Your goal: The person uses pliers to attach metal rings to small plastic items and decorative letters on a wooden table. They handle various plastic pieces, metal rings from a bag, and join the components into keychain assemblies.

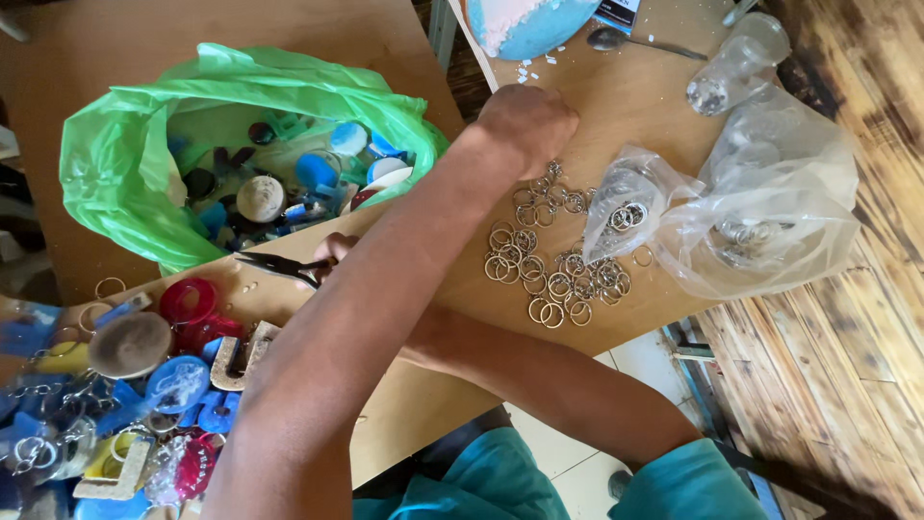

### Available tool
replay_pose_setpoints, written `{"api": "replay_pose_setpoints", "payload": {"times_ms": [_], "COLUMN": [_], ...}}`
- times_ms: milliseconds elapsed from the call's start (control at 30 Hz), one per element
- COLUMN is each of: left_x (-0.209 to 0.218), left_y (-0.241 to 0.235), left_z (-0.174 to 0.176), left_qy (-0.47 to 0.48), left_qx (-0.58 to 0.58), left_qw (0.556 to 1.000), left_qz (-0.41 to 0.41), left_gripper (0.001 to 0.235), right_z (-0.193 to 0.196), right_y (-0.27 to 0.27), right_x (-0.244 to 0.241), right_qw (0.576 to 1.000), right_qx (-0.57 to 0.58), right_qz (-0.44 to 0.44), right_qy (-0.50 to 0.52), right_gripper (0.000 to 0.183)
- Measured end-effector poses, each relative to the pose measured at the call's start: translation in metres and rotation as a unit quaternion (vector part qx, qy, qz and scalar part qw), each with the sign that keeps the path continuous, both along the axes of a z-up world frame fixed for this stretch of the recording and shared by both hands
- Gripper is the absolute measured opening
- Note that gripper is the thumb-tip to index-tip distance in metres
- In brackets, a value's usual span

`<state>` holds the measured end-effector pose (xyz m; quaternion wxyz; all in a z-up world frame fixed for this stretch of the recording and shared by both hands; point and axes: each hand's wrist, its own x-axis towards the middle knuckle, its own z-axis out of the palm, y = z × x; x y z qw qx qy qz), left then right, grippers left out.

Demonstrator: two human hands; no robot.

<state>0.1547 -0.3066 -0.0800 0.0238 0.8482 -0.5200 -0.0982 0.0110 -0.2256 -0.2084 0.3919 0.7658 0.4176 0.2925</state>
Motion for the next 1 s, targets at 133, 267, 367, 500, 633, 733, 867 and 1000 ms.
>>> {"api": "replay_pose_setpoints", "payload": {"times_ms": [133, 267, 367, 500, 633, 733, 867, 1000], "left_x": [0.002, 0.0, -0.003, -0.001, -0.012, -0.022, -0.024, -0.025], "left_y": [-0.011, -0.013, -0.01, -0.013, 0.005, 0.025, 0.042, 0.056], "left_z": [-0.015, -0.018, -0.013, -0.017, 0.008, 0.042, 0.066, 0.08], "left_qy": [-0.04, -0.035, -0.054, -0.041, 0.041, 0.164, 0.199, 0.192], "left_qx": [0.025, -0.005, 0.003, 0.007, -0.08, -0.163, -0.243, -0.236], "left_qw": [0.999, 0.998, 0.996, 0.996, 0.996, 0.973, 0.946, 0.949], "left_qz": [-0.02, -0.042, -0.069, -0.077, -0.027, -0.02, -0.08, -0.082], "left_gripper": [0.02, 0.011, 0.01, 0.006, 0.013, 0.018, 0.01, 0.004], "right_z": [-0.001, -0.01, -0.013, -0.001, 0.005, 0.011, 0.019, 0.029], "right_y": [-0.007, -0.014, -0.009, -0.006, 0.0, 0.005, 0.014, 0.024], "right_x": [0.003, 0.008, 0.014, 0.003, 0.003, 0.003, 0.003, 0.003], "right_qw": [1.0, 1.0, 0.999, 0.998, 0.997, 0.996, 0.995, 0.994], "right_qx": [-0.014, -0.029, -0.04, -0.055, -0.068, -0.078, -0.087, -0.099], "right_qz": [-0.005, -0.01, -0.01, -0.008, -0.007, -0.006, -0.003, 0.001], "right_qy": [-0.006, -0.006, -0.011, -0.018, -0.025, -0.031, -0.043, -0.055], "right_gripper": [0.044, 0.045, 0.046, 0.046, 0.048, 0.048, 0.049, 0.051]}}
